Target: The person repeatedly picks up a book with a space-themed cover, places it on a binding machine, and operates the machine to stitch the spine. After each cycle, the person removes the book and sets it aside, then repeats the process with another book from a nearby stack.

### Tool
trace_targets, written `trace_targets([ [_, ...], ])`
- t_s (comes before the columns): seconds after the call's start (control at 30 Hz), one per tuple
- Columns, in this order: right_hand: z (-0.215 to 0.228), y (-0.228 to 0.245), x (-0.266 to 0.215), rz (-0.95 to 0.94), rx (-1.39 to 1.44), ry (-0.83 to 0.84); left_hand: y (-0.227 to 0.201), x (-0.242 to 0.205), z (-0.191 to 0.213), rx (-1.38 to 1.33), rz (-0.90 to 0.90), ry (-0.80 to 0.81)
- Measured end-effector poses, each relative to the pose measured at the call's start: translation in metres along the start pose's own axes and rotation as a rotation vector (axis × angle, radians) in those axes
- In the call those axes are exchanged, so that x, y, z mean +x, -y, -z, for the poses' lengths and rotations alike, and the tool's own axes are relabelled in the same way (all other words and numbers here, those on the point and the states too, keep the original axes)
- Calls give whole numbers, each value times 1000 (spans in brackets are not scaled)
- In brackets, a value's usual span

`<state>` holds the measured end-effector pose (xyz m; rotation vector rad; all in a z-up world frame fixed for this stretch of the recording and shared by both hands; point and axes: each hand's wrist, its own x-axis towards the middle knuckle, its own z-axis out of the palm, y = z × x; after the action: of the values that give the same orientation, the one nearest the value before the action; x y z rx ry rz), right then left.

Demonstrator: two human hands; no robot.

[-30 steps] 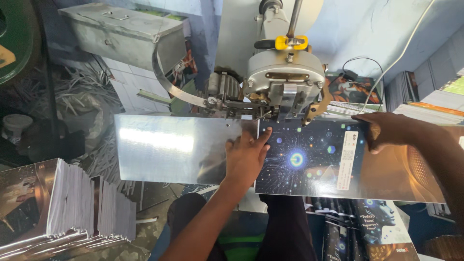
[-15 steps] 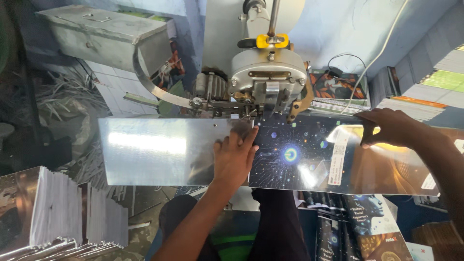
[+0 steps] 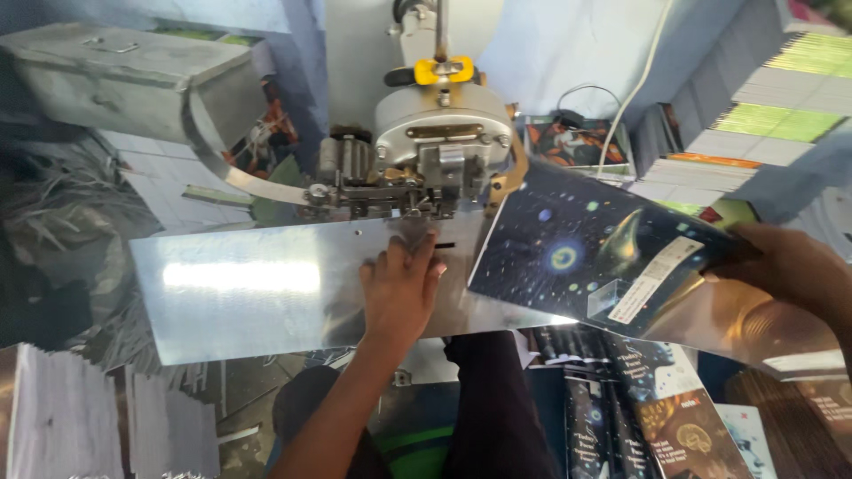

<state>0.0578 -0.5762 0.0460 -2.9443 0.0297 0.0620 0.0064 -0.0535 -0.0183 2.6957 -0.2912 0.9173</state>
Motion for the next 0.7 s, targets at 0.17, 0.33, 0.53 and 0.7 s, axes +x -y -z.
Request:
trace_targets([
  [0.17, -40, -72, -55, -117, 175, -17, -1, 0, 2, 16, 9, 36],
  [0.33, -87, -137, -117, -372, 340, 17, 1, -2, -1, 37, -60, -64],
  [0.53, -131, -187, -183, -668, 615, 27, 0, -2, -7, 24, -57, -81],
  [0.7, -150, -201, -219, -819, 806, 23, 3, -3, -7, 39, -57, -48],
])
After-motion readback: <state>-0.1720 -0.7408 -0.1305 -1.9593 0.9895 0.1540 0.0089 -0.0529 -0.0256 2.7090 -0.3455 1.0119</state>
